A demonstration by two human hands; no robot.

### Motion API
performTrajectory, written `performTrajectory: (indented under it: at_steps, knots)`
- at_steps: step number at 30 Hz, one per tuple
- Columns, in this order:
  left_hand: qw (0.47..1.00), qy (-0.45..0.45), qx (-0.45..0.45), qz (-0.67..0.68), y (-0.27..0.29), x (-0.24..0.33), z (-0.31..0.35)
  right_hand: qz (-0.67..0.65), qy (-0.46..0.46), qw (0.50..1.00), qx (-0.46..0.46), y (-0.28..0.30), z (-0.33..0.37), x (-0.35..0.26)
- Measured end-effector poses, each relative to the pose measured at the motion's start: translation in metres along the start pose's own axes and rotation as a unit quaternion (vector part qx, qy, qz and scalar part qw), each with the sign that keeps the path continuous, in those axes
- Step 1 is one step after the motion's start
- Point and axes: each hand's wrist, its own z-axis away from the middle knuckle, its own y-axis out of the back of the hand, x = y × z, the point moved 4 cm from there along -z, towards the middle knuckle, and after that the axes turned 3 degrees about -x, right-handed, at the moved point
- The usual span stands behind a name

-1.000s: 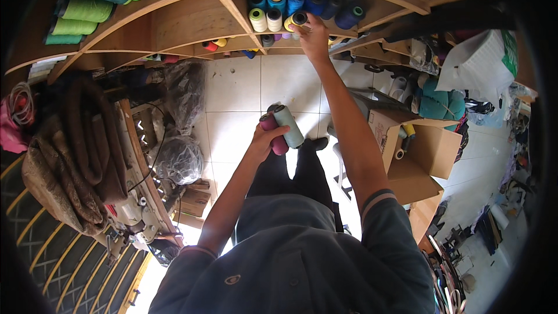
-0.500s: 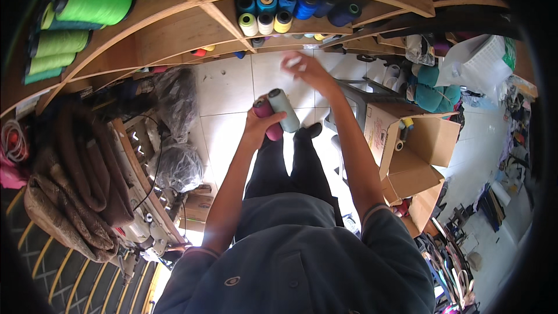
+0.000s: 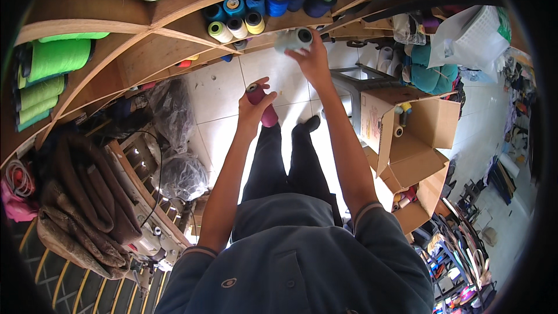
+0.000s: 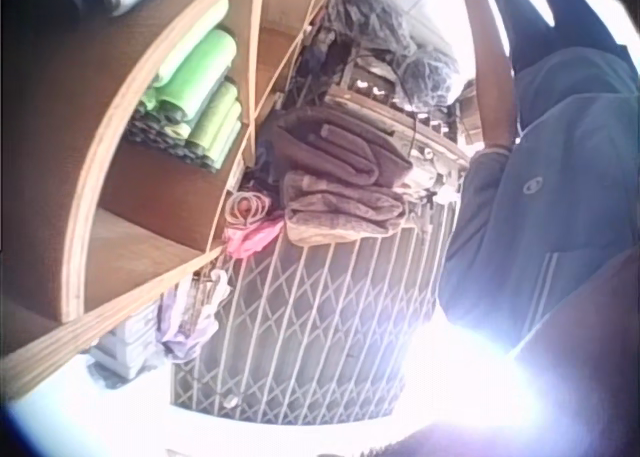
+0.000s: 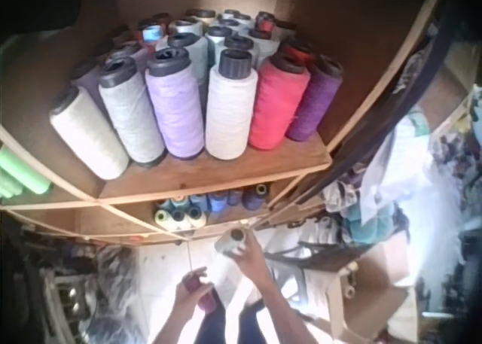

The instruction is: The person organizes thread spools by picking them up from a cardboard box and placing them onto a wooden shelf. The person handles spools of various colors, including blue, purple, and white, and arranges them in rows on the shelf.

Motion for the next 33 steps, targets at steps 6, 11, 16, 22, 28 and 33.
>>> performTrajectory:
  at_steps: [6,11,16,22,28,33]
  knots:
    - [0.999,0.013,-0.011,-0.04,0.004,-0.016,0.016,0.206,0.124,0.967,0.078,-0.02,-0.042,-0.011]
    - [0.999,0.018,-0.003,-0.038,0.008,-0.021,0.024,0.255,0.137,0.955,0.071,-0.032,-0.052,-0.004]
    - [0.999,0.003,-0.008,-0.039,0.007,-0.019,0.022,0.212,0.145,0.962,0.096,-0.034,-0.051,0.014]
    - [0.999,-0.008,-0.02,-0.045,-0.002,-0.011,0.013,0.322,0.169,0.925,0.109,-0.025,-0.039,0.01]
    - [0.994,-0.082,0.02,-0.07,-0.019,0.024,-0.02,0.049,-0.089,0.964,-0.246,-0.002,0.027,0.031]
    - [0.982,-0.14,0.006,-0.123,-0.045,0.053,-0.033,0.153,-0.008,0.972,-0.177,-0.004,0.066,-0.024]
